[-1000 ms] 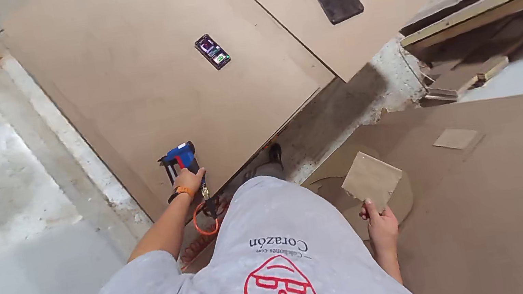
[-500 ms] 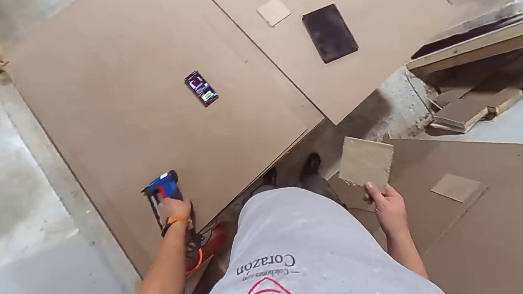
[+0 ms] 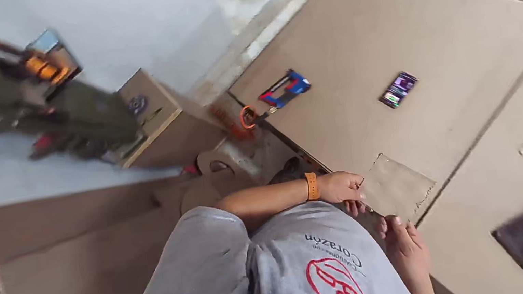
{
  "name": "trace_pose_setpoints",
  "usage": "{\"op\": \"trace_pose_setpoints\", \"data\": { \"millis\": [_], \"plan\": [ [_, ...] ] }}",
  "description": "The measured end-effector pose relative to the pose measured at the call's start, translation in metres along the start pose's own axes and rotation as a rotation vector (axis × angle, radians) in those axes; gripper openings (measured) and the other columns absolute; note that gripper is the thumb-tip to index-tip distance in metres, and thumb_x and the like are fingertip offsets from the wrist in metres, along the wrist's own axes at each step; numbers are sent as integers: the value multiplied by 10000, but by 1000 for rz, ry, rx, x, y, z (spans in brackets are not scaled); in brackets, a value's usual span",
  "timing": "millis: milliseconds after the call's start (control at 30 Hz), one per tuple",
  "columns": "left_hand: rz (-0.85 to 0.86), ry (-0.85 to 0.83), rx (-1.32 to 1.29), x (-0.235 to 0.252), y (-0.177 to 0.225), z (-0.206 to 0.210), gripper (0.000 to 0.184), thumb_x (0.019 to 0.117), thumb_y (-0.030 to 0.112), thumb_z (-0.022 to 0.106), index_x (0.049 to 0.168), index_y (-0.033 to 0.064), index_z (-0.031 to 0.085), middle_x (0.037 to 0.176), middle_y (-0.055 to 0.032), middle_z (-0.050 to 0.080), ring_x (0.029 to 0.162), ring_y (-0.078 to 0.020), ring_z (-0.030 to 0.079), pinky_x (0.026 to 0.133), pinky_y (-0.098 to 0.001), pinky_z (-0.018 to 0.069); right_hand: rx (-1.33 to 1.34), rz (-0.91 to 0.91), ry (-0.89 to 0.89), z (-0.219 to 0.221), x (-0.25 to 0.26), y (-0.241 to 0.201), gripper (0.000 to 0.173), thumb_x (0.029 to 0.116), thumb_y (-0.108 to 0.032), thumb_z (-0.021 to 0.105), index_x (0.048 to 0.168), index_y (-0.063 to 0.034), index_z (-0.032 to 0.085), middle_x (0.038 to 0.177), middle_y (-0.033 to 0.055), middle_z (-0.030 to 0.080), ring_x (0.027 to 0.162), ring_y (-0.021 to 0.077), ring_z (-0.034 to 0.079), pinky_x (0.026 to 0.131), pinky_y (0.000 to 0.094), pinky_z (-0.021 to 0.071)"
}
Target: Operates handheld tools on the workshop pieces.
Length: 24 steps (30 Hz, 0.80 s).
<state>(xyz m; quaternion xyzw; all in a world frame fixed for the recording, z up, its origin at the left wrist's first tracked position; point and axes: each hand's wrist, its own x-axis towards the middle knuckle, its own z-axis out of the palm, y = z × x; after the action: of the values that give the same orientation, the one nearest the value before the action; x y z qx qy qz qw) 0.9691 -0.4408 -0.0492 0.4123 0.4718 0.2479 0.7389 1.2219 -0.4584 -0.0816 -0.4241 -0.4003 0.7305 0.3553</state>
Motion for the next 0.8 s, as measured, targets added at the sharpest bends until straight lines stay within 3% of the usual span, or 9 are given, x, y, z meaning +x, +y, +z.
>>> {"op": "trace_pose_setpoints", "data": {
  "millis": [67, 100, 167, 300, 367, 500, 600, 700, 800],
  "plan": [
    [56, 196, -120, -36, -10, -35, 241, 1084, 130, 501, 1230, -61, 529, 943, -165, 720, 752, -208, 725, 714, -374, 621, -150, 16, -156, 32, 29, 1, 319, 1086, -314, 449, 1078, -105, 690, 819, 8, 707, 727, 109, 667, 710, 286, 588],
    [100, 341, -177, -58, -17, -60, 236, 1080, 130, 503, 1220, -56, 533, 929, -156, 721, 743, -203, 723, 704, -367, 622, -259, 17, -241, 48, 42, 2, 355, 1091, -294, 421, 1260, -67, 635, 870, 24, 694, 759, 118, 662, 731, 296, 591],
    [230, 680, -310, -110, -32, -125, 255, 1062, 120, 525, 1238, -65, 539, 911, -146, 726, 732, -207, 721, 697, -369, 629, -407, 26, -313, 82, 64, 8, 398, 1086, -253, 432, 1397, -39, 555, 894, 44, 689, 759, 125, 656, 716, 302, 591],
    [440, 1355, -483, -243, -60, -293, 240, 1065, 120, 530, 1241, -34, 584, 836, -105, 688, 651, -168, 648, 622, -322, 577, -511, 75, -232, 138, 99, 44, 327, 1076, -172, 453, 1317, -17, 608, 855, 37, 696, 720, 106, 656, 685, 280, 588],
    [483, 1590, -515, -315, -59, -386, 220, 1084, 172, 502, 1228, 16, 563, 858, -71, 663, 665, -137, 623, 626, -297, 556, -584, 108, -127, 168, 119, 70, 323, 1077, -172, 453, 1293, 5, 615, 848, 30, 698, 706, 88, 655, 678, 267, 584],
    [707, 1844, -561, -443, -51, -549, 223, 1069, 142, 487, 1242, 4, 513, 887, -74, 654, 686, -145, 620, 668, -316, 562, -596, 192, 63, 239, 140, 104, 305, 1089, -170, 456, 1274, 16, 612, 822, 10, 680, 679, 55, 641, 658, 236, 572],
    [810, 1947, -619, -519, -32, -649, 196, 1044, 103, 512, 1200, -12, 548, 929, -105, 698, 758, -179, 677, 700, -337, 584, -632, 219, -16, 305, 146, 104, 315, 1078, -159, 478, 1303, 22, 604, 915, 50, 707, 754, 83, 681, 731, 277, 603],
    [838, 2033, -747, -569, -35, -726, 224, 1045, 92, 509, 1223, -27, 576, 1026, -128, 716, 846, -202, 711, 746, -352, 605, -720, 225, -103, 343, 151, 98, 319, 1074, -144, 484, 1311, 27, 612, 968, 74, 731, 796, 93, 700, 770, 291, 614],
    [860, 2113, -923, -597, -54, -771, 244, 1049, 78, 450, 1232, -34, 566, 1068, -157, 716, 834, -218, 726, 717, -349, 619, -751, 224, -13, 359, 155, 94, 325, 1069, -160, 491, 1298, 39, 609, 919, 75, 720, 757, 94, 694, 732, 292, 613]
  ]
}}
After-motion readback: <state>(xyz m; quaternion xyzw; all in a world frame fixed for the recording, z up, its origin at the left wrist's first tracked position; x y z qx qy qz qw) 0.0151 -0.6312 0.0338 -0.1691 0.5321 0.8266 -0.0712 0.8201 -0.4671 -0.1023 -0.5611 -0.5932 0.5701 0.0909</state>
